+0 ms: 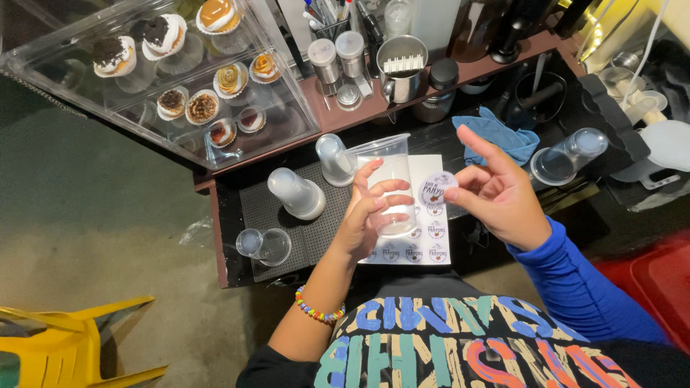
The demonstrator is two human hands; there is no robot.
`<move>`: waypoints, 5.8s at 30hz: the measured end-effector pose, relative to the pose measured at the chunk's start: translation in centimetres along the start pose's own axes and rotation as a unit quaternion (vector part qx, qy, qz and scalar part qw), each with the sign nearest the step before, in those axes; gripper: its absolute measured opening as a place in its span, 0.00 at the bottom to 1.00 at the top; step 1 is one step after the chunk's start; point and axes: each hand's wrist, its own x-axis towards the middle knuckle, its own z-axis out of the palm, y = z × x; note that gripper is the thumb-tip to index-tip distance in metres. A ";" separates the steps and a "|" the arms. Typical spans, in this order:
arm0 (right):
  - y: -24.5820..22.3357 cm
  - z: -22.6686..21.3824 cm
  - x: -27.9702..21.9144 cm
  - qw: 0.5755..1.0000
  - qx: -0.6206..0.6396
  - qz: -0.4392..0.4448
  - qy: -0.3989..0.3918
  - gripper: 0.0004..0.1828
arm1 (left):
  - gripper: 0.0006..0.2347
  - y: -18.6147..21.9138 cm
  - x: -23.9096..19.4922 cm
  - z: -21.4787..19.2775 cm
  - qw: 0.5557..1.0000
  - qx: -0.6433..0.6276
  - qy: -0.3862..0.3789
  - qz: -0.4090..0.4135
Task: The person applies round branded stickers to clear plastic cups one by one. They peel each sticker from a sheet, smooth it onto the cup, and place the labeled cup on the counter. The process is repeated for multiple cups.
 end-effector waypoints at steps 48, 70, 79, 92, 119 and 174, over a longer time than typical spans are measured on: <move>4.4 19.3 7.1 0.829 -0.340 -0.358 -0.260 0.42 | 0.41 -0.6 -15.0 -6.6 0.927 -0.309 0.213 0.032; 19.9 3.7 2.4 0.824 -0.534 0.006 -0.187 0.35 | 0.16 -18.7 -8.7 -16.7 0.933 0.151 0.228 -0.233; 21.4 2.5 -3.9 0.854 -0.494 0.001 -0.166 0.39 | 0.12 -18.6 1.4 -17.7 0.968 0.113 0.213 -0.070; 11.5 2.0 1.2 0.880 -0.447 -0.162 0.019 0.14 | 0.16 -11.3 2.9 -9.3 0.986 0.159 -0.029 0.030; 8.0 1.9 2.7 0.927 -0.361 0.020 -0.101 0.58 | 0.16 -9.5 3.9 -9.8 0.996 0.046 -0.028 -0.076; -0.2 -4.5 -3.6 0.864 -0.423 -0.258 0.087 0.74 | 0.31 -10.9 8.7 0.8 0.990 -0.140 -0.006 -0.006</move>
